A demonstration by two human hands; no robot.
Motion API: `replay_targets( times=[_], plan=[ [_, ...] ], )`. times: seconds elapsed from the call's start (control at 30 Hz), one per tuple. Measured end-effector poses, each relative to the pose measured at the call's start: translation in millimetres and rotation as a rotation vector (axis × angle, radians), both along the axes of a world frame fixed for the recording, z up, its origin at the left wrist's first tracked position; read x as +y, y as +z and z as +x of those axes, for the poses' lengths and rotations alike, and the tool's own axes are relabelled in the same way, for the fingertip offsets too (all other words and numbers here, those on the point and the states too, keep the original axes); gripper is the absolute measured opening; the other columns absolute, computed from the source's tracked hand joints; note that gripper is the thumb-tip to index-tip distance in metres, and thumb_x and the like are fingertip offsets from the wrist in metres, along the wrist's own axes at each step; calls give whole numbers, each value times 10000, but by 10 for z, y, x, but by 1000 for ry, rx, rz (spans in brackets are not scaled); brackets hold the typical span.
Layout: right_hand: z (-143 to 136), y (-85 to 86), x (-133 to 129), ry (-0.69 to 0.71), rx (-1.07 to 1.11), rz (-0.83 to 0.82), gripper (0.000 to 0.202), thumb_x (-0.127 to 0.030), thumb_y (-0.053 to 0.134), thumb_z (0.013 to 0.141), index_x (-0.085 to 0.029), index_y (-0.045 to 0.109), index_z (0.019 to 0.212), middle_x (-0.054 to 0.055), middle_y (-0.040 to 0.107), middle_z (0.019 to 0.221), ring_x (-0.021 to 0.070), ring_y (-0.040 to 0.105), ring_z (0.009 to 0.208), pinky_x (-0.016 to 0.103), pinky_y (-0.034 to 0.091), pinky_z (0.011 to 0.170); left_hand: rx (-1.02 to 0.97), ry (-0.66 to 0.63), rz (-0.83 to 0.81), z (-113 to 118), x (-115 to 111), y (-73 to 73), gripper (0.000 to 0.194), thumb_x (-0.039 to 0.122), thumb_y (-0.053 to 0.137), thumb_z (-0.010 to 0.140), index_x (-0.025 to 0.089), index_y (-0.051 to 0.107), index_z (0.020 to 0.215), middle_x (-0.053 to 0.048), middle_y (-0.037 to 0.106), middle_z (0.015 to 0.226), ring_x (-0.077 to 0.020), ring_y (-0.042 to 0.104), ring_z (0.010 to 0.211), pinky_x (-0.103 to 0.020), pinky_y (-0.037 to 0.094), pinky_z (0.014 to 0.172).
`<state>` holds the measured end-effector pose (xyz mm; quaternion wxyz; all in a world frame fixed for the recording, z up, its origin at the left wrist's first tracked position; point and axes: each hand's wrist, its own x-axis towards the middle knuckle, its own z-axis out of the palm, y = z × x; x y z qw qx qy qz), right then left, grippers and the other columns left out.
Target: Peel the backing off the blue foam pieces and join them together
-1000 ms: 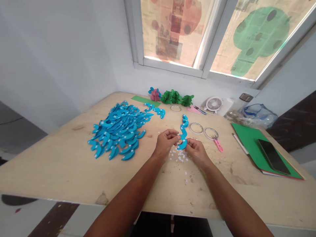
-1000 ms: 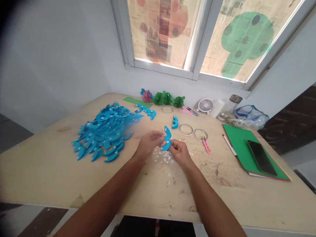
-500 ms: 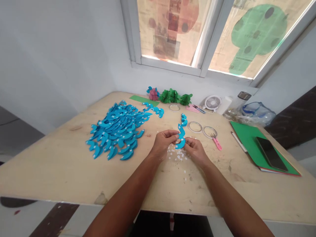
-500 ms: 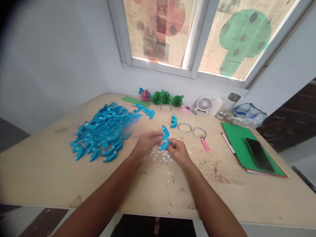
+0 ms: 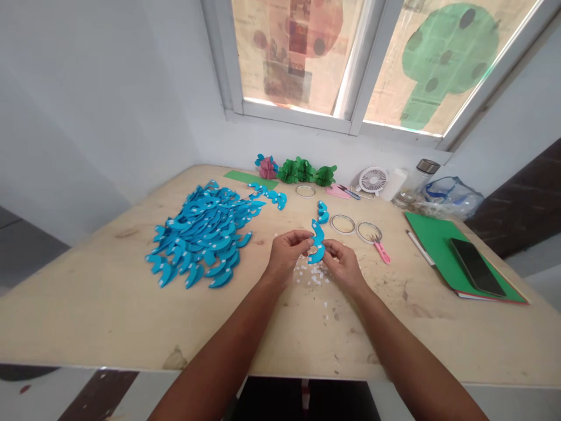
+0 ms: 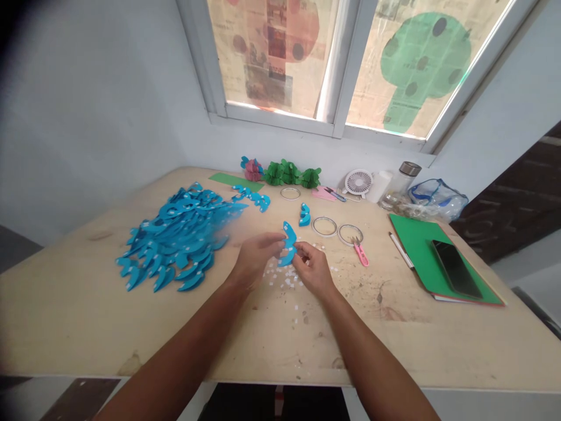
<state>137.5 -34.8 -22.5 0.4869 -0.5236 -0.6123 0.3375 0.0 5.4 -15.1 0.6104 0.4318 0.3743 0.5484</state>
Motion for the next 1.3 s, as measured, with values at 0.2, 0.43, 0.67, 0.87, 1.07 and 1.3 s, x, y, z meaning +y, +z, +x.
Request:
replay_targets(
  times=[0.2, 0.43, 0.67, 0.87, 1.07, 1.3],
  plan=[
    [29, 26, -10, -38, -64, 70, 289, -323, 430, 843, -171, 669, 897, 35, 638, 771, 169, 561, 730, 276, 420, 682, 70, 47, 66, 7, -21, 27, 168, 189, 705, 555, 150, 705, 718, 4, 641, 605, -83, 504, 496, -214, 421, 512],
    [4, 6, -3, -54, 36, -18, 235, -350, 564, 757, -150, 659, 837, 22, 609, 656, 160, 552, 632, 260, 419, 597, 101, 58, 66, 26, -80, 82, 130, 195, 692, 566, 147, 699, 687, -2, 648, 619, -81, 499, 493, -211, 414, 502],
    [0, 44, -5, -41, 225, -138, 243, -371, 605, 719, -149, 655, 806, 5, 593, 605, 127, 514, 529, 243, 399, 520, 113, 16, 88, 20, -87, 91, 150, 205, 697, 582, 153, 699, 722, -11, 666, 687, -84, 517, 520, -218, 438, 537],
    [23, 65, 16, -16, 335, -160, 217, -356, 638, 684, -150, 661, 749, 3, 596, 601, 113, 505, 540, 230, 393, 531, 82, -124, 120, -26, -46, 42, 233, 228, 714, 597, 161, 688, 818, -8, 650, 692, -109, 557, 584, -222, 442, 543],
    [29, 43, 18, 22, 387, -177, 219, -362, 644, 681, -148, 660, 730, 5, 593, 603, 107, 492, 547, 227, 388, 544, 64, -185, 119, -52, -26, 21, 266, 244, 713, 610, 166, 680, 862, -20, 654, 726, -128, 579, 647, -235, 456, 582],
    [25, 61, 1, 36, 418, -189, 216, -357, 650, 673, -149, 653, 733, 7, 593, 617, 110, 493, 556, 234, 393, 563, 79, -207, 146, -70, -32, 55, 239, 256, 713, 611, 160, 680, 827, -29, 657, 747, -137, 584, 668, -238, 455, 589]
  ],
)
